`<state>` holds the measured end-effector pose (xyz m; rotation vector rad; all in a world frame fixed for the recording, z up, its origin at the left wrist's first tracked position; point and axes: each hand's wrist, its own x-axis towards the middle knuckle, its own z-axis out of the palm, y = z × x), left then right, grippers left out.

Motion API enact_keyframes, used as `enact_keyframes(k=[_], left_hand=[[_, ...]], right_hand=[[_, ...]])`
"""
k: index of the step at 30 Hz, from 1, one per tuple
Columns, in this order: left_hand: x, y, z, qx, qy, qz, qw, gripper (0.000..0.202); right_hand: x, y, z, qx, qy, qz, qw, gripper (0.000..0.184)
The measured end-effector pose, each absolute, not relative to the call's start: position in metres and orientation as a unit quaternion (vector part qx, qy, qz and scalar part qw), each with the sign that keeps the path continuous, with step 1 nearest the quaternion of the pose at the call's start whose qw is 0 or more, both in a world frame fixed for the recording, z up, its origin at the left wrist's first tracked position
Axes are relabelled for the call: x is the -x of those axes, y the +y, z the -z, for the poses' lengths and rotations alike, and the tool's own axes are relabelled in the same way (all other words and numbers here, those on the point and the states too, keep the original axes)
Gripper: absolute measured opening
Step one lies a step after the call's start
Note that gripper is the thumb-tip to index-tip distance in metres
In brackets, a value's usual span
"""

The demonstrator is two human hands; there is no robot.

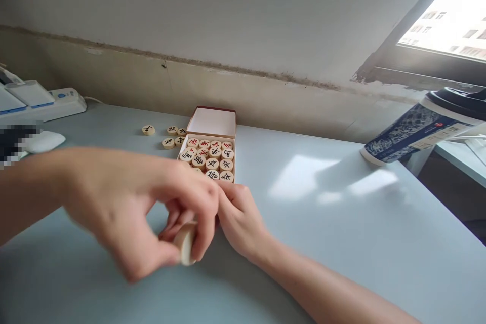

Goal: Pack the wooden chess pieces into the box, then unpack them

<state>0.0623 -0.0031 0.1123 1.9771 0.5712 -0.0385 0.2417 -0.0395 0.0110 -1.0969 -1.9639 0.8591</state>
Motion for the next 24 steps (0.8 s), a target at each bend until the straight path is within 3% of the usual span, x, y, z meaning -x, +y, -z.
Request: enact_keyframes(k=[3, 7, 13, 17, 21, 24], left_hand=[[-0.046, -0.02, -0.088, -0.8, 0.275, -0.006, 0.533, 0.025], [-0.03, -0.034, -0.058, -0.747, 0.355, -0.164, 0.538, 0.036], [-0.029, -0.038, -0.025, -0.75, 0.415, -0.305, 0.415, 0.015], [-0.032, -0.044, -0.013, -0.758, 0.373, -0.389, 0.368, 0.014], [-0.029, -0.045, -0.01, -0.734, 0.391, -0.376, 0.409, 0.017], [-0.026, -0.041, -0.009, -0.721, 0.405, -0.343, 0.445, 0.014]], right_hand=[[-0.241, -0.041, -0.011, 0.422, -0.703, -0.439, 0.368, 0.054], [-0.241, -0.041, -0.007, 0.385, -0.651, -0.554, 0.349, 0.049], [-0.241, -0.041, -0.004, 0.399, -0.7, -0.511, 0.3, 0.054], [-0.239, -0.041, -0.003, 0.412, -0.709, -0.487, 0.3, 0.044], [-0.24, -0.041, -0.003, 0.422, -0.71, -0.454, 0.334, 0.037], [-0.243, -0.039, -0.003, 0.418, -0.728, -0.396, 0.374, 0.018]])
